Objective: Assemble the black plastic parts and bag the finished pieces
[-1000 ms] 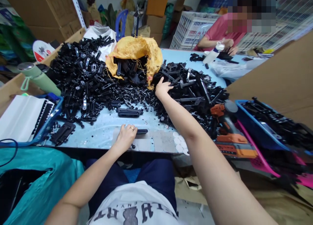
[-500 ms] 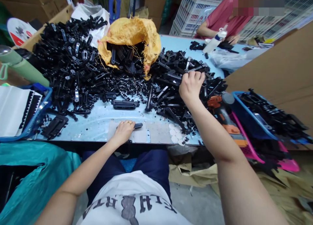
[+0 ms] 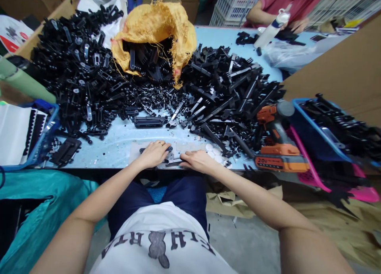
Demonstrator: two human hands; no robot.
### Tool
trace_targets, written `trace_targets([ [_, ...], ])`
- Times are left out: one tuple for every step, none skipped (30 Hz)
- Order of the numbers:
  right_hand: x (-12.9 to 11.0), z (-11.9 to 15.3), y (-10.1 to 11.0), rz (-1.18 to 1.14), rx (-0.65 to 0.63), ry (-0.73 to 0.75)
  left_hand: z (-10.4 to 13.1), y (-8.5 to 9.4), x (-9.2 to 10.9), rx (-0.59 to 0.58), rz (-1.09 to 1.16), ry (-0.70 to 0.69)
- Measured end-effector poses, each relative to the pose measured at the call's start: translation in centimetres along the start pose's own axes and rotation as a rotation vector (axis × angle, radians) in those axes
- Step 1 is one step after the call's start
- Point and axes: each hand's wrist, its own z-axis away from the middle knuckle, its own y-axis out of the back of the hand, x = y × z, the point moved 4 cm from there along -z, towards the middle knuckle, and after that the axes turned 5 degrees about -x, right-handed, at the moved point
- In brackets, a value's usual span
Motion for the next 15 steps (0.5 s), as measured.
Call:
trace_targets([
  [0.0,0.0,0.1,0.002,-0.003,-0.024,0.1,0.1,0.1,0.007,-0.002,0.0],
  [0.0,0.0,0.3,0.009,0.001,-0.052,0.2,0.2,0.3,0.019,-0.002,-0.002],
  [-0.1,0.0,0.6,0.021,0.012,-0.079,0.3,0.2,0.4,0.034,0.001,-0.006],
  [-0.3,0.1,1.0,0.035,0.028,-0.102,0.4,0.1,0.4,0.05,0.008,-0.011],
  [-0.5,0.2,1.4,0.051,0.045,-0.121,0.5,0.0,0.5,0.067,0.018,-0.015],
  [-0.8,0.3,1.8,0.066,0.063,-0.137,0.6,-0.2,0.5,0.088,0.027,-0.018],
  [-1.1,0.4,2.3,0.08,0.079,-0.152,0.6,-0.3,0.4,0.116,0.034,-0.017],
  [-1.3,0.5,2.8,0.093,0.095,-0.166,0.7,-0.4,0.3,0.152,0.039,-0.013],
  [-1.5,0.5,3.2,0.104,0.108,-0.174,0.7,-0.5,0.1,0.19,0.041,-0.011],
  [-1.6,0.6,3.7,0.113,0.115,-0.173,0.8,-0.6,0.0,0.224,0.043,-0.015],
  [-1.7,0.6,4.1,0.118,0.115,-0.162,0.9,-0.7,-0.1,0.251,0.047,-0.025],
  [-1.7,0.6,4.4,0.12,0.11,-0.144,1.0,-0.8,-0.1,0.267,0.051,-0.038],
  [-1.6,0.6,4.6,0.118,0.103,-0.124,1.2,-0.9,-0.1,0.274,0.056,-0.047],
  [-1.4,0.5,4.7,0.113,0.096,-0.107,1.3,-0.9,0.0,0.273,0.058,-0.047],
  [-1.1,0.4,4.7,0.109,0.094,-0.094,1.5,-1.0,0.0,0.265,0.06,-0.038],
])
